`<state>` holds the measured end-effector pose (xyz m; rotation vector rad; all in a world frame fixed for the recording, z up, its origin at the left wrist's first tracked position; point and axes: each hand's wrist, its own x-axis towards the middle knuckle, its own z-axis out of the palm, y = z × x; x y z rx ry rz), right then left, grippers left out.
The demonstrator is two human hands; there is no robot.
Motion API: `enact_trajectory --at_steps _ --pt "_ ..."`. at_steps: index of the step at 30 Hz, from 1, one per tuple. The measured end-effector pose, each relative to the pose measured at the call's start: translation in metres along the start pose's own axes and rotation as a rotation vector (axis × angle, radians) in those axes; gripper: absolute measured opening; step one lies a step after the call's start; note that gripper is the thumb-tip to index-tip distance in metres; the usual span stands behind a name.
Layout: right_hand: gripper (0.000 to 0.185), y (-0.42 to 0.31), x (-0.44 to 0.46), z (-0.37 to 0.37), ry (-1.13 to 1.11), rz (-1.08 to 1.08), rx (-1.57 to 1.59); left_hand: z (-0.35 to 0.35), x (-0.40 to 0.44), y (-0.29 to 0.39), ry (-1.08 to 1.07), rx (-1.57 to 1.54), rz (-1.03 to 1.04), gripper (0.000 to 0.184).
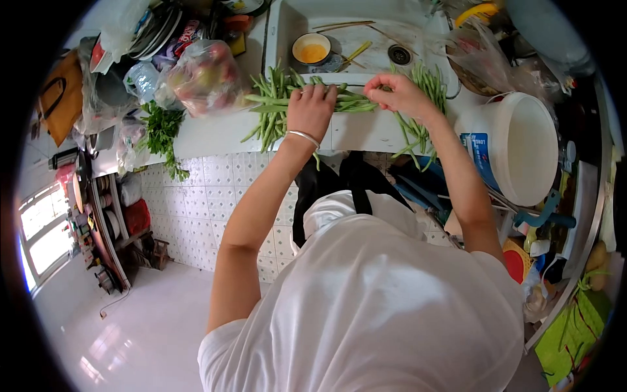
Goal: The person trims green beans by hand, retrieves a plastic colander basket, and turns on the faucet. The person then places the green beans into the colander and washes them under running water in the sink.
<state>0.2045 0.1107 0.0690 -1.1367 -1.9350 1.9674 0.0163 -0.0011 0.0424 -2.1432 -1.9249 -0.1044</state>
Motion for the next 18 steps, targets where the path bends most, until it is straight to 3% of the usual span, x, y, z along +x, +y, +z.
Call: enact_trajectory --at_steps 7,11,14,16,18 --pt "0.017 0.03 0.015 0.006 -0.083 -0.103 -0.199 -0.002 0.006 0.0 -0.057 0.022 0.067 0.026" --pt "0.014 0.041 0.019 0.013 -0.032 -0.179 -0.307 -0.003 0.006 0.003 -0.105 0.041 0.08 0.035" --pt "0.011 0.047 0.019 0.017 -0.007 -0.279 -0.165 0.004 0.003 0.003 -0.119 -0.009 0.035 0.036" --pt "0.007 0.038 0.012 0.017 -0.132 -0.049 0.647 0.013 0.0 0.003 -0.118 -0.06 -0.005 0.036" --pt "0.007 0.039 0.007 0.011 -0.158 -0.094 0.752 0.023 -0.003 -0.002 -0.198 -0.305 -0.181 0.036"
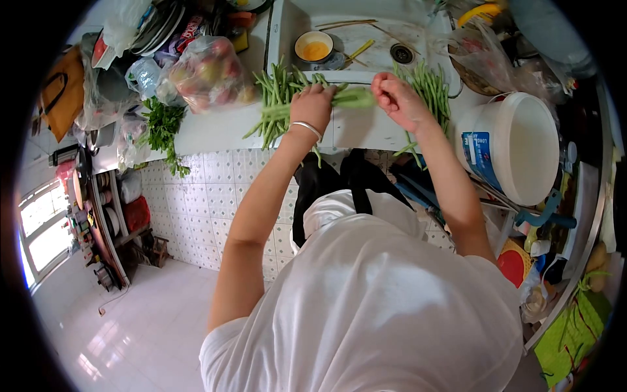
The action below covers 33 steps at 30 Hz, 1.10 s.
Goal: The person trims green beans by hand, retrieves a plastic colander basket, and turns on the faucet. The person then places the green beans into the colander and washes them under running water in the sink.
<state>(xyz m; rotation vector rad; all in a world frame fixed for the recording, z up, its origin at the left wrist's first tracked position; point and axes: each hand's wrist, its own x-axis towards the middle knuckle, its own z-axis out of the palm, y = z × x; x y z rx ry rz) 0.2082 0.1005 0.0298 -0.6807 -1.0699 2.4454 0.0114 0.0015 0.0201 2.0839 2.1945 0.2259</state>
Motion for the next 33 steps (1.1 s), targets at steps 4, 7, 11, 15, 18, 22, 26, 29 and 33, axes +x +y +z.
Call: enact_trajectory --at_steps 4,7,11,15,18,22,26,29,33 --pt "0.004 0.006 -0.015 0.0 0.15 -0.181 0.317 -0.005 0.015 -0.033 -0.319 -1.14 -0.502 0.024" --pt "0.006 0.022 -0.023 0.006 0.219 -0.142 0.256 -0.015 0.019 -0.046 -0.249 -1.973 -0.589 0.025" --pt "0.01 0.035 -0.024 0.022 0.157 0.018 0.123 -0.019 0.027 -0.058 -0.27 -2.729 -0.364 0.031" --pt "0.015 0.033 -0.027 0.048 0.158 0.017 0.023 -0.027 0.031 -0.056 -0.233 -2.893 -0.376 0.025" --pt "0.015 0.027 -0.027 0.062 0.181 -0.021 -0.077 -0.023 0.033 -0.059 -0.207 -2.902 -0.396 0.025" --pt "0.014 0.028 -0.022 0.061 0.219 -0.036 -0.259 -0.015 0.032 -0.06 -0.164 -2.945 -0.376 0.026" --pt "0.016 0.035 -0.015 0.053 0.309 -0.065 -0.406 -0.009 0.032 -0.059 0.05 -2.87 -0.483 0.021" --pt "0.017 0.037 -0.011 0.047 0.339 -0.067 -0.45 -0.007 0.031 -0.055 0.175 -2.845 -0.559 0.016" --pt "0.015 0.039 -0.008 0.044 0.377 -0.052 -0.361 -0.008 0.029 -0.045 0.346 -2.792 -0.695 0.01"
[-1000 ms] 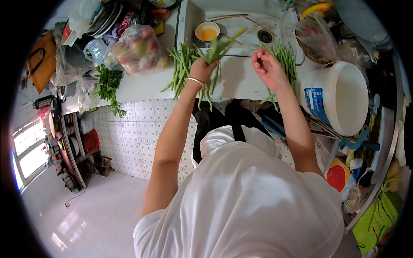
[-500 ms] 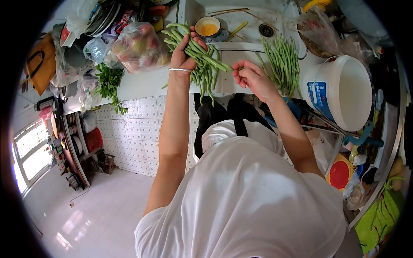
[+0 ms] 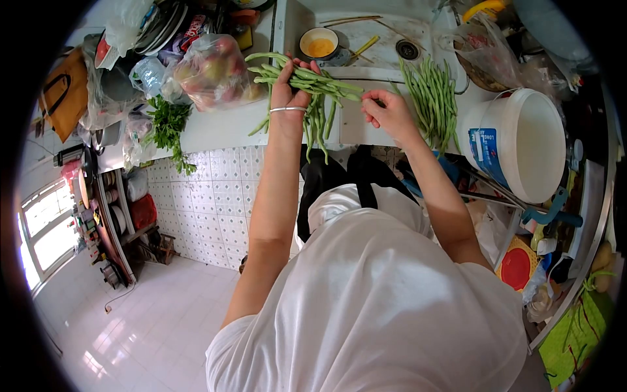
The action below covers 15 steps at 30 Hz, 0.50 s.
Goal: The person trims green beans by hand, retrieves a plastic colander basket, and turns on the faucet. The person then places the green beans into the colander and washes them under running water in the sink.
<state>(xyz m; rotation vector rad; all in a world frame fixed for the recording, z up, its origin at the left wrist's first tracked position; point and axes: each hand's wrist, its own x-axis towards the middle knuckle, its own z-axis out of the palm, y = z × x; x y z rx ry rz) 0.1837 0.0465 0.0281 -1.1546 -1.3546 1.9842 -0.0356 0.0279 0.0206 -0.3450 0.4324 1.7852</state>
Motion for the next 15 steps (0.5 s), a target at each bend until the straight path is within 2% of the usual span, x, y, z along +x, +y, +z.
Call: enact_trajectory --at_steps 1,3,4,6,10,12,13,15 --pt "0.015 0.002 0.003 -0.001 0.001 0.0 0.0 -0.001 0.0 -0.001 0.021 -0.012 0.013 0.009" --pt "0.012 0.01 0.012 -0.005 0.04 0.042 0.426 -0.006 0.0 -0.005 0.035 -0.014 0.014 0.007" --pt "0.012 0.015 0.017 -0.009 0.041 0.041 0.426 -0.009 0.0 -0.007 0.041 -0.023 0.027 0.006" --pt "0.009 0.013 0.022 -0.012 -0.038 0.033 1.055 -0.014 0.0 -0.009 0.054 -0.071 0.025 0.004" --pt "0.007 -0.001 0.012 -0.005 0.08 0.028 0.95 -0.024 0.001 -0.01 0.039 -0.062 0.058 0.004" --pt "0.009 -0.003 0.011 -0.009 0.08 0.038 1.155 -0.026 0.004 -0.009 0.075 -0.072 0.091 0.004" --pt "0.009 -0.003 0.01 -0.009 0.081 0.039 1.154 -0.027 0.004 -0.01 0.074 -0.073 0.09 0.004" --pt "0.011 -0.005 0.008 -0.006 0.051 -0.191 0.612 -0.026 0.004 -0.012 0.096 -0.082 0.128 0.006"
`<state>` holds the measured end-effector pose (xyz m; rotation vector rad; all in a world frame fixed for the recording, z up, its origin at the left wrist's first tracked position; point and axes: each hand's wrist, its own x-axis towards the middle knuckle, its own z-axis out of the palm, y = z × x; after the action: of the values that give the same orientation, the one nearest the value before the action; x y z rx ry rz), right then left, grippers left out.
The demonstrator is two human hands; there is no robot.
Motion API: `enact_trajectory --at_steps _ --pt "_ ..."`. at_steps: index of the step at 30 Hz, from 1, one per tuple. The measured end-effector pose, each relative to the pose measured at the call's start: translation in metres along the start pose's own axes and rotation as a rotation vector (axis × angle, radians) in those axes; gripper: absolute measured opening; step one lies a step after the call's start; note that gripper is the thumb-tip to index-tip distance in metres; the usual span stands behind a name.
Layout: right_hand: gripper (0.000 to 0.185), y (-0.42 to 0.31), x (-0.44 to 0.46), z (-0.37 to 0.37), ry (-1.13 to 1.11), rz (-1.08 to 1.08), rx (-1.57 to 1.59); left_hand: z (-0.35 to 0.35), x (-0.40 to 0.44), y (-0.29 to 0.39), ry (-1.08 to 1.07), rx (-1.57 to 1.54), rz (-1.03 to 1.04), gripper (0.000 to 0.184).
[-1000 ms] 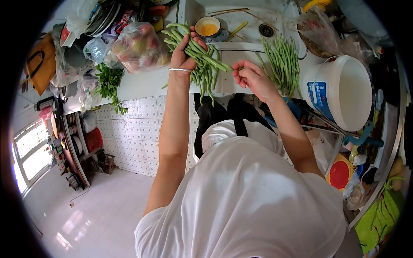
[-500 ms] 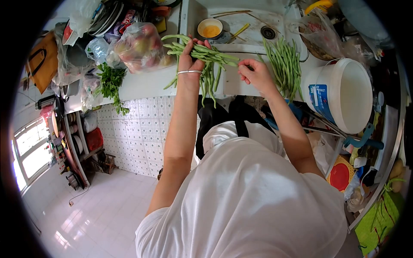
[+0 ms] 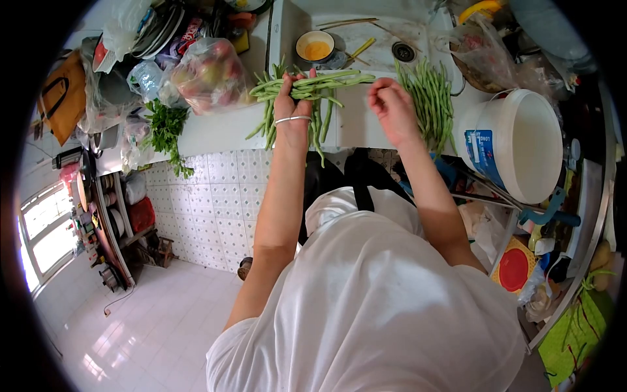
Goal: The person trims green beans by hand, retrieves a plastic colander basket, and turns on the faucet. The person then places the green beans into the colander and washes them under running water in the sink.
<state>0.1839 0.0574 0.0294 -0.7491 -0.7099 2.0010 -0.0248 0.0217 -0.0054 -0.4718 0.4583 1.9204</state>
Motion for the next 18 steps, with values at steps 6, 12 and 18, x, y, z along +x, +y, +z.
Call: enact_trajectory --at_steps 6,12,18 --pt "0.016 0.012 0.005 0.022 0.148 -0.084 -0.639 0.007 -0.012 -0.02 -0.047 0.12 0.083 0.004" --pt "0.02 0.018 0.017 0.017 0.134 -0.29 -1.014 0.013 -0.021 -0.027 -0.132 0.213 0.109 0.018" --pt "0.02 0.019 0.019 0.012 0.046 -0.222 -1.083 0.021 -0.025 -0.026 -0.136 0.356 0.144 0.027"
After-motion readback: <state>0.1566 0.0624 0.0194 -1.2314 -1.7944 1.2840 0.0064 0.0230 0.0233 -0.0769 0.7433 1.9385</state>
